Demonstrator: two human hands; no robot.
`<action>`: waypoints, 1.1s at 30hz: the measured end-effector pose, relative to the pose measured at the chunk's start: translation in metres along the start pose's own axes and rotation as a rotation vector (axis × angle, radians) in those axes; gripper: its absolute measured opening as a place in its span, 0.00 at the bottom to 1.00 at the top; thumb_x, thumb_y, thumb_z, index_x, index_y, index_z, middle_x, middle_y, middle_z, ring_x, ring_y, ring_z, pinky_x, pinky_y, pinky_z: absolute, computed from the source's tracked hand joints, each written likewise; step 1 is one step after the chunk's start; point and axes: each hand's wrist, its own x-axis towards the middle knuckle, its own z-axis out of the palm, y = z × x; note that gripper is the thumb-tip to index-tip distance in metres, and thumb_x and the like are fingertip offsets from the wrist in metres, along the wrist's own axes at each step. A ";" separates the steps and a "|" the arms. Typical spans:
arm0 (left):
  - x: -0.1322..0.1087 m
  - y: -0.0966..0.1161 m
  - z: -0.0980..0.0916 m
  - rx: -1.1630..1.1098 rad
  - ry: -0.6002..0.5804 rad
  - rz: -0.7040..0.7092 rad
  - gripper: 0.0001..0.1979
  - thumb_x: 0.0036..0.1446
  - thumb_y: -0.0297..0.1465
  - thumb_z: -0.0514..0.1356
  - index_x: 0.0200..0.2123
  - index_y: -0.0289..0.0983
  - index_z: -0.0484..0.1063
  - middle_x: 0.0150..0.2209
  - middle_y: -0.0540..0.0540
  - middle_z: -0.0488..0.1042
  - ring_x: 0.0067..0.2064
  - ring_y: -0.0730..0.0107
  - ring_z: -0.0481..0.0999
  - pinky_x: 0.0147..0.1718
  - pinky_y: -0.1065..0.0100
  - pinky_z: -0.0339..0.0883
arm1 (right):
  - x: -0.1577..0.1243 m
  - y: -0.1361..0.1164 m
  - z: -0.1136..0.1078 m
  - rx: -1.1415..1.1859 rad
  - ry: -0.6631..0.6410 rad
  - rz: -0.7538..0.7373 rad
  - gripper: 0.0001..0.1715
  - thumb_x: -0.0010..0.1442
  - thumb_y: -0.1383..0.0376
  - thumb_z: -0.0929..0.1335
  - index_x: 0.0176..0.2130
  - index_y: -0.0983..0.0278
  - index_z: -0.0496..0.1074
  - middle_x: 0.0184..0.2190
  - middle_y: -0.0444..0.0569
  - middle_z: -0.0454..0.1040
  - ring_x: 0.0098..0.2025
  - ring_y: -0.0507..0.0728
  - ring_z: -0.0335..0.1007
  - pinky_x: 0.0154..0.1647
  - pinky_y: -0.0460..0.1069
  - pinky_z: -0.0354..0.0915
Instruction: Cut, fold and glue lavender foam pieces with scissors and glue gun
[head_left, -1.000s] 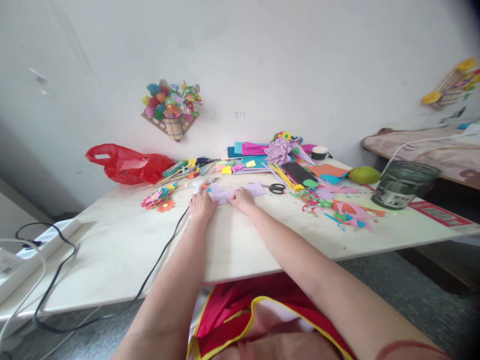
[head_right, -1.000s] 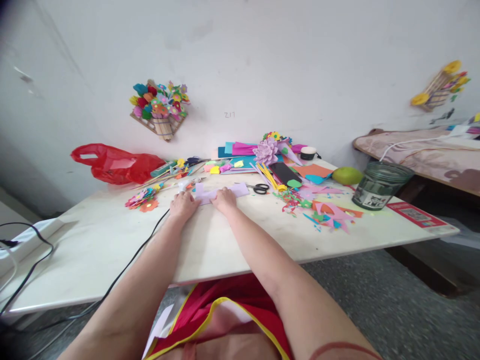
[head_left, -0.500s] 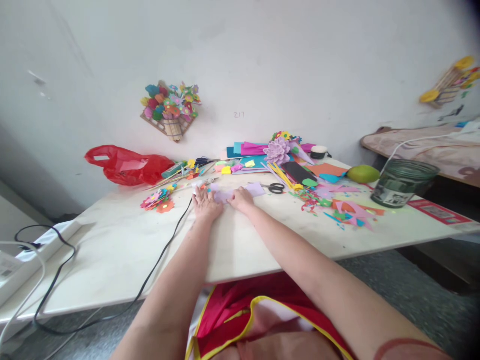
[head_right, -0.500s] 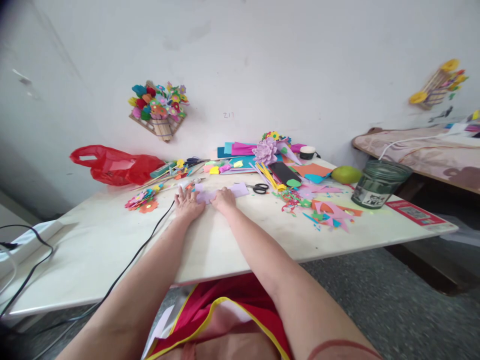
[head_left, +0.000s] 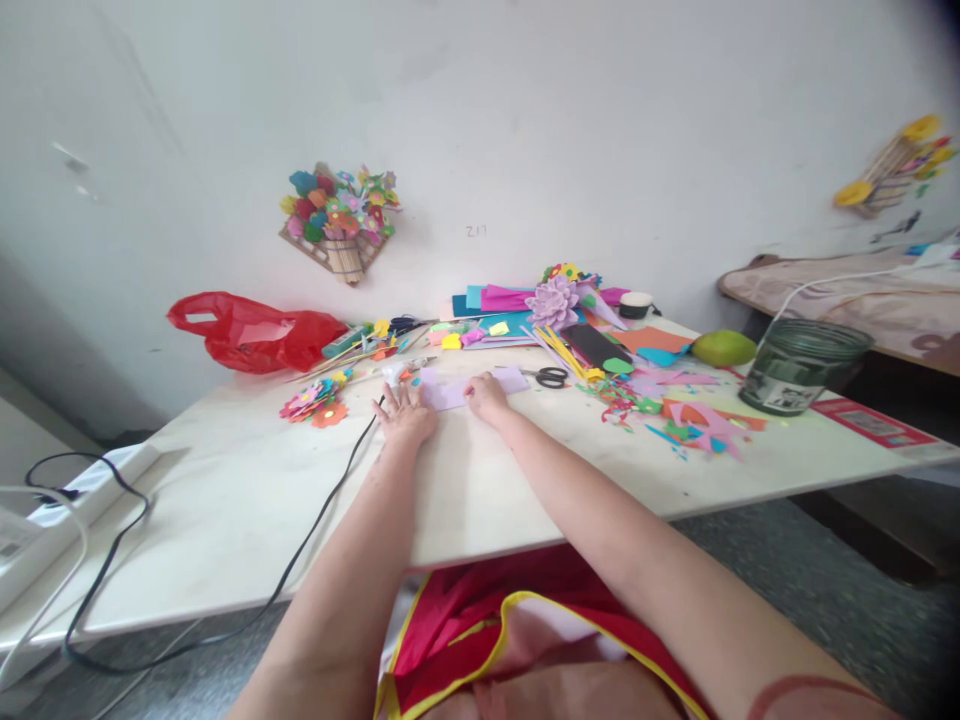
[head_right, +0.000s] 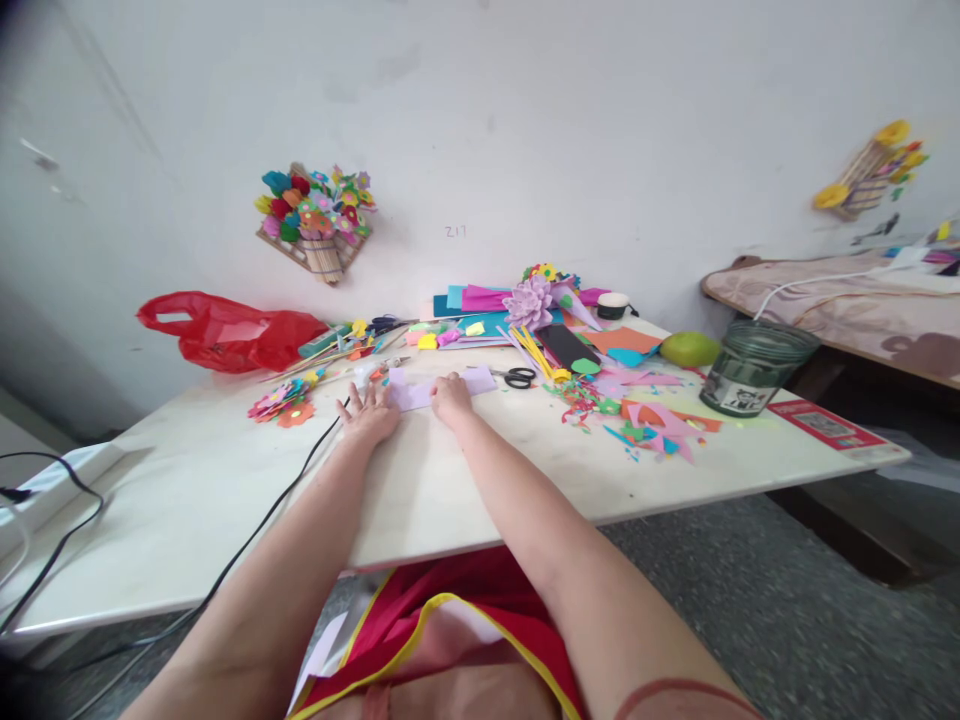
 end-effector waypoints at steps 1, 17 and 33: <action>0.001 0.000 0.001 0.000 0.006 -0.002 0.29 0.56 0.37 0.42 0.61 0.46 0.46 0.64 0.51 0.38 0.62 0.53 0.22 0.55 0.43 0.19 | 0.001 0.002 0.001 0.009 0.000 -0.005 0.12 0.54 0.70 0.63 0.36 0.64 0.74 0.42 0.52 0.67 0.43 0.54 0.65 0.45 0.45 0.58; -0.015 0.004 -0.017 -0.082 0.551 0.143 0.23 0.50 0.25 0.49 0.51 0.39 0.63 0.43 0.38 0.68 0.50 0.54 0.63 0.47 0.54 0.55 | 0.000 0.002 0.000 -0.016 -0.017 -0.021 0.11 0.53 0.65 0.65 0.37 0.63 0.74 0.43 0.52 0.67 0.46 0.57 0.63 0.46 0.46 0.58; -0.015 0.021 -0.006 -0.130 0.181 0.296 0.19 0.55 0.32 0.48 0.50 0.41 0.63 0.48 0.42 0.67 0.48 0.61 0.68 0.44 0.63 0.63 | -0.005 -0.004 -0.006 -0.042 -0.035 -0.014 0.13 0.55 0.65 0.63 0.40 0.62 0.73 0.45 0.51 0.66 0.47 0.57 0.60 0.48 0.47 0.55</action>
